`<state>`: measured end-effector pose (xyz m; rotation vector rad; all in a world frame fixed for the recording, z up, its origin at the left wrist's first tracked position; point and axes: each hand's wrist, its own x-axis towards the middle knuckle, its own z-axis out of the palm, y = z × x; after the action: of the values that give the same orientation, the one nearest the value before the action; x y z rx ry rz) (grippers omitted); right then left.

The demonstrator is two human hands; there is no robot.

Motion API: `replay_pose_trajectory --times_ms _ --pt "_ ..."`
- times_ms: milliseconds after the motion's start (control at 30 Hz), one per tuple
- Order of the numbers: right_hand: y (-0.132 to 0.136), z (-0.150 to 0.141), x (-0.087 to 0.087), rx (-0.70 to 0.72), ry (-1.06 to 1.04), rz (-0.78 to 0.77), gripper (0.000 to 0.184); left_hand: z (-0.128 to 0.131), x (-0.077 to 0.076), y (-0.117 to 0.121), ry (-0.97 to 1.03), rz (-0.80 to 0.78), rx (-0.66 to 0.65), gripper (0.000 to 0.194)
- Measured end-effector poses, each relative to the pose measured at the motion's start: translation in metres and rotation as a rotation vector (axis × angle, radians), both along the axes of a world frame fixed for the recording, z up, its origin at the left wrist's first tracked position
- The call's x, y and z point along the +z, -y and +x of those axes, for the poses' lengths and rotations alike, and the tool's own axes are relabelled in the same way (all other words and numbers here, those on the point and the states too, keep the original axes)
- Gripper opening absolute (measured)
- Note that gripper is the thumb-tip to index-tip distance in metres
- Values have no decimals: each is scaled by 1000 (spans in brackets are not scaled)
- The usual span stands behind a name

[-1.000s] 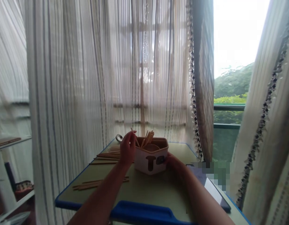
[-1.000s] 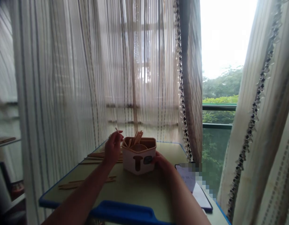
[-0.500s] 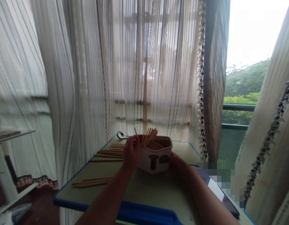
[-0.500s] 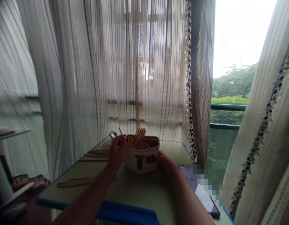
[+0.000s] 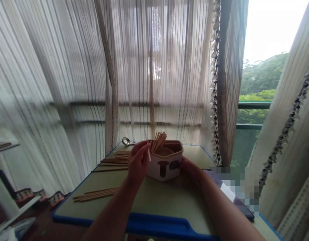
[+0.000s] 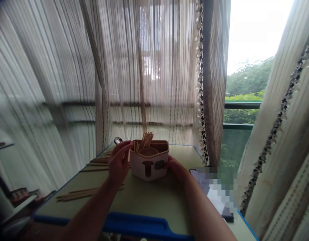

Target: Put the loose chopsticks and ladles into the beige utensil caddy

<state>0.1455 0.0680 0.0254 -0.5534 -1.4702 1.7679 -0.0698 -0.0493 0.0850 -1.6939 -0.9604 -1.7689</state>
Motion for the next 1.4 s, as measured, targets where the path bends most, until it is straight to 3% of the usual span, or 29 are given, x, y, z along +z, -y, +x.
replay_pose_trajectory --times_ms 167,400,567,733,833,1167,1400 --pt "2 1 0 3 -13 -43 50 2 -4 2 43 -80 -70 22" --pt "4 2 3 -14 5 -29 50 0 -6 -4 335 -6 -56 11" --pt "3 2 3 -3 19 -30 52 -2 -7 -10 485 -15 -140 35" --pt "0 1 1 -8 17 -36 54 -6 1 -11 602 98 -122 35" --pt "1 2 2 -10 18 -32 54 -7 5 -11 663 88 -133 39" --pt "6 2 5 22 -5 -30 56 -11 3 -9 842 -10 -400 39" --pt "5 4 3 0 -13 -58 55 -11 1 -8 799 -48 -306 22"
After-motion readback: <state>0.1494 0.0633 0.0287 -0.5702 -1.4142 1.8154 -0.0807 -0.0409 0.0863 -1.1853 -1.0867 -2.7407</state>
